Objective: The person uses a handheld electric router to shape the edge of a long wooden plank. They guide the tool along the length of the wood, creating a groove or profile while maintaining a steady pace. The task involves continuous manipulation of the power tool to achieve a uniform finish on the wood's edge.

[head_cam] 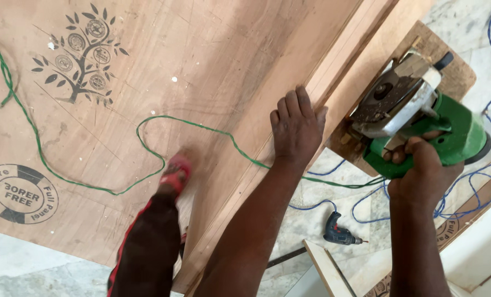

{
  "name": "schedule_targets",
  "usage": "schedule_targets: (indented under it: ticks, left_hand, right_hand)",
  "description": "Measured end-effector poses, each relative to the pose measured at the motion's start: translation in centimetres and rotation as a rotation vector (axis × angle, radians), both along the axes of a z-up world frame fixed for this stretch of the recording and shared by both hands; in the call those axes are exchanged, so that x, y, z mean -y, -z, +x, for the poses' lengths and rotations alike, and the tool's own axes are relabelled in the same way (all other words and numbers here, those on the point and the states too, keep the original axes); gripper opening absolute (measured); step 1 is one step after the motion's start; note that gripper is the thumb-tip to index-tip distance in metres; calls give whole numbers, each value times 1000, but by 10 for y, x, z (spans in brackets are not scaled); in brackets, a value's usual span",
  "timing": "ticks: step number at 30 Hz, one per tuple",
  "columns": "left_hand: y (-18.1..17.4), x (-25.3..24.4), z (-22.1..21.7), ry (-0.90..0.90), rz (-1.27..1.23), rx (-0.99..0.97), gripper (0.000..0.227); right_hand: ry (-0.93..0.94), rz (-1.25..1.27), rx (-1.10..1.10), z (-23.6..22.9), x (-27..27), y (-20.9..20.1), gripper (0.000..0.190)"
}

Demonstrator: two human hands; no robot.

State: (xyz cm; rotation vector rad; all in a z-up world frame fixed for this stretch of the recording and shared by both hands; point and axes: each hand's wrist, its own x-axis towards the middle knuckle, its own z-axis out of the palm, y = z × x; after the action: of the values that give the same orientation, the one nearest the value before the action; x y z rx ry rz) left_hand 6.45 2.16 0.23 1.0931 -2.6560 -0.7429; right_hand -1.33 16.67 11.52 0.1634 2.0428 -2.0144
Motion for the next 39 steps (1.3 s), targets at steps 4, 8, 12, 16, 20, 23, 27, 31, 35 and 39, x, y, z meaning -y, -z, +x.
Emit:
schedule_targets:
  ticks: [4,8,12,16,20,23,27,31,35,39]
  left_hand:
    - [-3,4,-2,17,41,13,76]
    - [-6,7,-4,22,94,70,78]
    - [-6,8,-3,68,98,65,80]
    - [-4,6,-3,62,97,77,82]
    - [-3,6,-3,64,99,82,82]
    - [-2,6,-5,57,101,88,82]
    - [-1,3,-1,63,102,71,82]
    - [-4,6,-6,41,97,77,82]
    - [-4,3,-1,71,94,76,82]
    - [0,5,0,78,156,95,81]
  right_hand:
    - [32,22,-5,-1,2,-1,18]
    - [98,112,40,1,7,-6,24]
    - [119,111,78,-3,12,-9,25]
    - [124,116,78,-3,13,-9,24]
    - [135,133,92,-5,15,-11,25]
    - [128,157,83,-7,15,-11,25]
    - [93,123,78,-6,9,-9,22]
    - [83,122,61,-6,9,-10,23]
    - [102,95,95,-1,1,-8,25]
    - [91,73,111,8,0,-9,27]
